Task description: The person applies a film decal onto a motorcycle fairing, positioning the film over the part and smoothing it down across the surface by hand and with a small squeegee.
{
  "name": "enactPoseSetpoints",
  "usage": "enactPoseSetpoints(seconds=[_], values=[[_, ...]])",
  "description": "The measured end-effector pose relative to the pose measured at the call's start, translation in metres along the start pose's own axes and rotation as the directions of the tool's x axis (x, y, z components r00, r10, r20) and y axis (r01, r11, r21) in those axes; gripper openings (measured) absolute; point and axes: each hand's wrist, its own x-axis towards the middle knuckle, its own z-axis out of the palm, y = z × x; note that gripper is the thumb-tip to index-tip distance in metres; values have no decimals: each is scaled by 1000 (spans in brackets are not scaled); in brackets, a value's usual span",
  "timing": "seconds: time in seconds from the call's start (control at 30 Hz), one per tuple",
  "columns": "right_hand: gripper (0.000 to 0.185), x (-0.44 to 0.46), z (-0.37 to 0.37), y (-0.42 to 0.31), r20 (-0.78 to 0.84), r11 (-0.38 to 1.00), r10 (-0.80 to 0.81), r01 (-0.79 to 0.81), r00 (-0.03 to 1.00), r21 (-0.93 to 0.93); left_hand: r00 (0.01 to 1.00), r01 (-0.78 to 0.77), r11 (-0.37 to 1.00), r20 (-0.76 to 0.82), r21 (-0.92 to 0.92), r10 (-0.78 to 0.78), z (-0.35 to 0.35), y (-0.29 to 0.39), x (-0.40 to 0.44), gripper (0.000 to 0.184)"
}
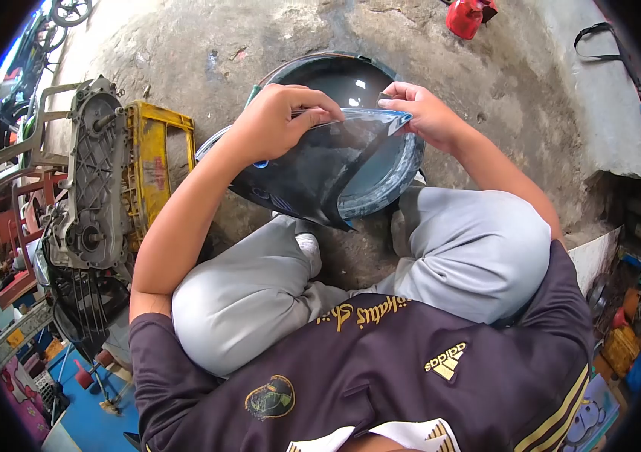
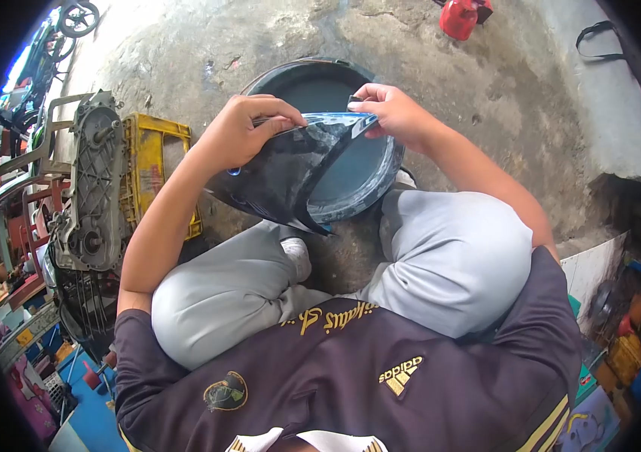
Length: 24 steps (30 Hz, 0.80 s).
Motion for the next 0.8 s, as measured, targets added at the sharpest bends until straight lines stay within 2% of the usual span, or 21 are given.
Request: enactPoseSetpoints(seconds=[0.07,0.17,0.2,0.3,0.4,0.43,0.47,0.5,0.53,0.57,0.6,0.67,0.73,0.8], values=[[19,-1,1,-3,27,999,2,-3,1000,46,974,224,972,58,-73,-220,4,-3,1,15],[18,3,-2,5,45,999,2,-5,999,51,950,305,946,101,-111,-294,11,1,0,15],[18,2,-3,5,44,999,0,-2,999,50,951,303,947,100,-110,-293,11,-4,0,15],[16,1,-5,6,-18,1000,21,-21,1000,10,988,137,969,-38,-207,-148,6,-23,5,15],[15,1,-13,3,-78,999,25,-23,997,22,987,149,958,-17,-244,-158,-9,-29,25,15],[14,0,-14,1,-97,999,27,-23,995,40,984,178,967,41,-182,-174,-17,-34,36,18],[13,0,-15,0,-114,998,30,-24,993,59,984,176,966,38,-187,-172,-22,-38,47,18],[13,1,-17,-1,-112,998,32,-26,993,54,985,171,980,48,-104,-167,-26,-41,57,18],[12,2,-20,0,-192,999,18,-8,981,54,984,167,986,59,-18,-166,-30,-46,67,19],[10,4,-22,1,-271,998,2,13,962,55,976,208,977,74,-47,-204,-31,-57,76,20],[10,7,-23,4,-272,998,3,13,962,55,976,208,977,74,-47,-205,-27,-75,84,20],[8,12,-29,12,-353,990,-54,97,934,105,989,149,983,29,-104,-147,-12,-113,96,18],[9,13,-31,15,-381,991,-70,106,922,76,991,133,987,2,-92,-133,2,-114,100,19],[10,14,-32,22,-400,993,-78,106,913,50,990,139,990,-7,0,-139,13,-113,103,20]])
